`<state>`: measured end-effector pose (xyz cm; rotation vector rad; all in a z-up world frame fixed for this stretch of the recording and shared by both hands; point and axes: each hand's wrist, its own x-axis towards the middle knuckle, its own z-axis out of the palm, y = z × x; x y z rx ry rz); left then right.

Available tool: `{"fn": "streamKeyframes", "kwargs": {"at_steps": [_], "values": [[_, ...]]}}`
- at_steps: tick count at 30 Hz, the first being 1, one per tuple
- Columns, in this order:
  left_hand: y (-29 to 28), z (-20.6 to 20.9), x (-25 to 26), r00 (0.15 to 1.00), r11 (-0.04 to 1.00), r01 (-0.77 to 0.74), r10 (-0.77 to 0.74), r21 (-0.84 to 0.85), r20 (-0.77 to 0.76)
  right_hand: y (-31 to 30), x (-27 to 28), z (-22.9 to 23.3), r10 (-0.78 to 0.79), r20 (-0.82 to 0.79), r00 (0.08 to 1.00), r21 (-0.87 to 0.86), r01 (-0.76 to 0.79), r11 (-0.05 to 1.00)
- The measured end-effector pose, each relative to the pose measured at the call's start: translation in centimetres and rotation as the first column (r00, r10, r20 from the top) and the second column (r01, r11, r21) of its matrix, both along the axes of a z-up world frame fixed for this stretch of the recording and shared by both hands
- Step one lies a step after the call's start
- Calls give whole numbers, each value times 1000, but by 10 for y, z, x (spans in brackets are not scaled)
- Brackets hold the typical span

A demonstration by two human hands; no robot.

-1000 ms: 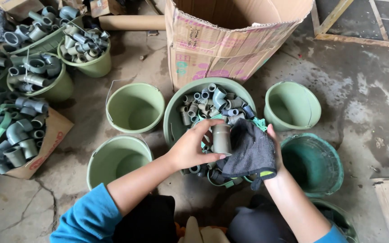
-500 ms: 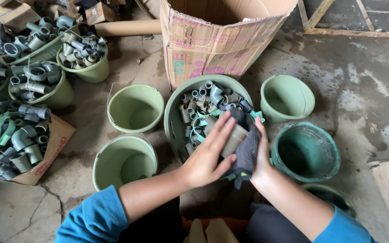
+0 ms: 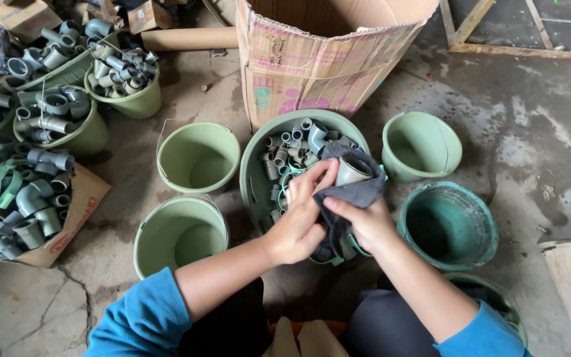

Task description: The person sits on the floor and wipes small plastic pipe fittings with a dark cloth. They pick each fitting from a green bucket, wipe it, and place it into another bucket. The process is repeated for multiple fittings.

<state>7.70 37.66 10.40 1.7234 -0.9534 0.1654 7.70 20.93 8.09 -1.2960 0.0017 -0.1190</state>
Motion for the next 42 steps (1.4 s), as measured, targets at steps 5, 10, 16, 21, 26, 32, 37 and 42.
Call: {"fn": "streamKeyframes", "kwargs": {"at_steps": [5,10,16,21,26,32,37,42], "values": [[25,8,31,991,995,31,-19,-92,130,-39,-2,0,179,-21,984,-128,-180,975],[14,22,24,849,999,44,-46,17,526,-54,-5,-8,756,-54,653,111,-748,654],[-3,-11,23,817,982,189,-164,13,553,-59,-11,-2,938,-193,288,467,-814,346],[-4,-17,23,699,991,126,-127,53,704,-44,-6,-8,902,-136,409,43,-907,418],[-5,-25,25,668,994,-89,17,58,744,-40,2,7,770,-226,597,-156,-802,576],[-10,-25,32,755,969,-220,97,110,649,-43,4,-18,488,-347,801,-461,-599,655],[-14,-25,31,772,933,-335,191,132,606,-42,3,-6,444,-284,850,-545,-524,654],[-12,-14,29,834,807,-490,323,330,447,-19,-1,32,153,-388,909,-859,-417,298]]}}
